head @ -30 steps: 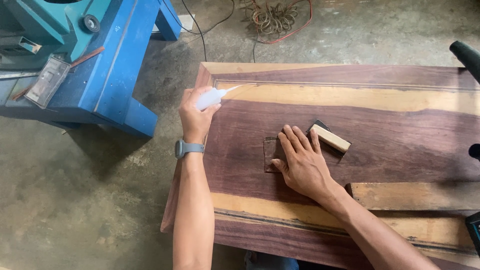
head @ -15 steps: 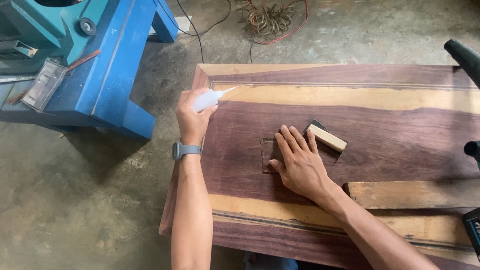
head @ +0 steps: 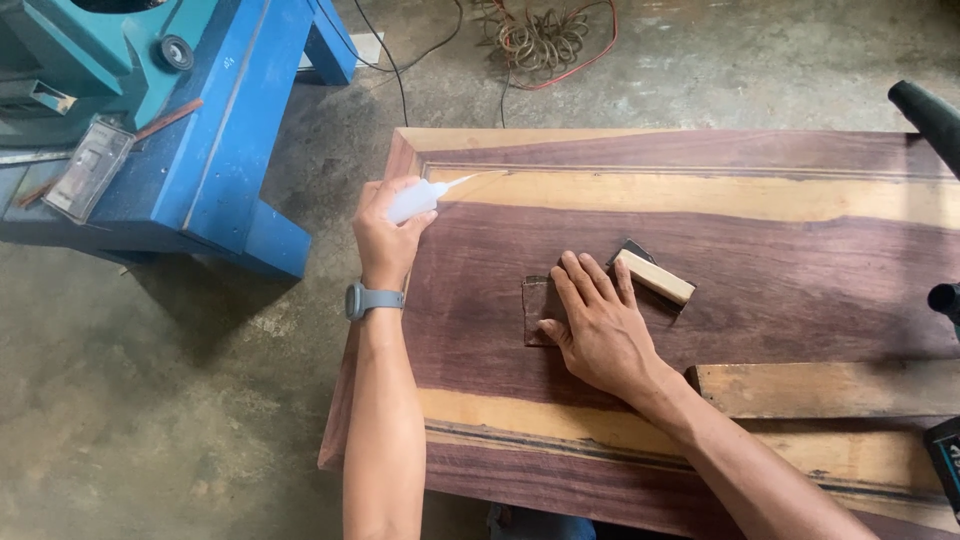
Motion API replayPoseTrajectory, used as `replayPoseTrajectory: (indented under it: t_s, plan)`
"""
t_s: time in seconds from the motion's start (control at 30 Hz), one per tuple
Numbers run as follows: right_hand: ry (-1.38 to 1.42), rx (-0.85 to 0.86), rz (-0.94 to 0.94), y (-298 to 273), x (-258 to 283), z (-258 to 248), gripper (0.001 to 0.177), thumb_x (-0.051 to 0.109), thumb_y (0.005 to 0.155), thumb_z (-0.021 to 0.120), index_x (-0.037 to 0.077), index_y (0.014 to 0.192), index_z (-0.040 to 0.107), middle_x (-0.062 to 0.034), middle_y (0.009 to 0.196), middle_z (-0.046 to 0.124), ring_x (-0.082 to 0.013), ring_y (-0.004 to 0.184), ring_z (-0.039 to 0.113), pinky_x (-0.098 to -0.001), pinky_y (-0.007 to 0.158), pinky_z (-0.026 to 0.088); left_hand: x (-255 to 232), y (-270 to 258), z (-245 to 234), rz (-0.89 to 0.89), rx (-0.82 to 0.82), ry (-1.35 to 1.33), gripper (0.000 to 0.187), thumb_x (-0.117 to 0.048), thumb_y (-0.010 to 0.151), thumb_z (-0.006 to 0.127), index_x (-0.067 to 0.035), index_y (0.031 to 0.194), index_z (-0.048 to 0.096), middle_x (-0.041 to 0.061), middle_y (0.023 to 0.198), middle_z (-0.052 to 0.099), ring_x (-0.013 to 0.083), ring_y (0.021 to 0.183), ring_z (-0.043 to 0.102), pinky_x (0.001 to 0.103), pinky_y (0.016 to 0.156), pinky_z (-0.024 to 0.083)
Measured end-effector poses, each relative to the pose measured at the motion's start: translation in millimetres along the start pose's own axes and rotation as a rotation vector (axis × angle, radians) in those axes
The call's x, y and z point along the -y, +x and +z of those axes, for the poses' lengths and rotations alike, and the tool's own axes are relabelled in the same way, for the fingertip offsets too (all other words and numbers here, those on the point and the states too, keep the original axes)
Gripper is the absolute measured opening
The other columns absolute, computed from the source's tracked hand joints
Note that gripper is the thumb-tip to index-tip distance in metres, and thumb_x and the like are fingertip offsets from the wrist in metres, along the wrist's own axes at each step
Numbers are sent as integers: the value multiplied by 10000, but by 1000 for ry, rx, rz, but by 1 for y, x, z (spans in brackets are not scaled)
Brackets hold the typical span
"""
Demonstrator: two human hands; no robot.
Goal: The person applies glue from a white bottle onto a wooden surface and spreads it with a small block. They then use a heat gun to apply heat to the glued area while continuing to spread the substance.
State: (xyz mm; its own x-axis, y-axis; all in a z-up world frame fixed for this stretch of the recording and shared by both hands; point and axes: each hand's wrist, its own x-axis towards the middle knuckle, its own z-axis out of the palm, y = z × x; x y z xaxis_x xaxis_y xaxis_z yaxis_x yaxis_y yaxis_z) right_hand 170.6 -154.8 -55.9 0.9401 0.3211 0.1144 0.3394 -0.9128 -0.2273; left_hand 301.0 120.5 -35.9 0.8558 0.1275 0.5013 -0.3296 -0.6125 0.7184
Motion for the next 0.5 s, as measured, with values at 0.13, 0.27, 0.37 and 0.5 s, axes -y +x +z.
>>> replayPoseTrajectory:
  t_s: [0.13, 0.27, 0.37, 0.5]
  plan:
    - [5, 3, 1, 0, 1, 0, 683, 537, 986, 516, 78, 1490, 467, -160, 1573, 434, -326, 1505, 342, -591, 1248, 111, -1, 0, -1, -4, 3, -1, 485, -4, 697, 945, -127, 1127, 756, 134, 1010, 651, 383, 1000, 685, 469, 927, 521]
    - [6, 3, -2, 0, 0, 0, 682, 537, 984, 517, 81, 1489, 467, -156, 1575, 430, -325, 1505, 340, -591, 1247, 113, -3, 0, -1, -17, 3, -2, 479, -3, 702, 941, -130, 1126, 757, 126, 1008, 650, 369, 994, 688, 460, 927, 521]
    - [4, 4, 0, 0, 1, -1, 680, 538, 986, 514, 81, 1487, 468, -156, 1575, 430, -324, 1506, 339, -590, 1248, 116, 0, -1, -1, -18, 3, -1, 484, -10, 699, 943, -136, 1127, 756, 125, 1009, 649, 373, 1000, 687, 457, 927, 522]
    - [5, 6, 3, 0, 1, -2, 683, 544, 987, 509, 81, 1488, 467, -155, 1578, 426, -321, 1507, 337, -590, 1249, 114, 0, -1, 1, -11, -1, 2, 492, -13, 694, 946, -137, 1131, 757, 115, 1008, 650, 362, 996, 690, 453, 926, 526]
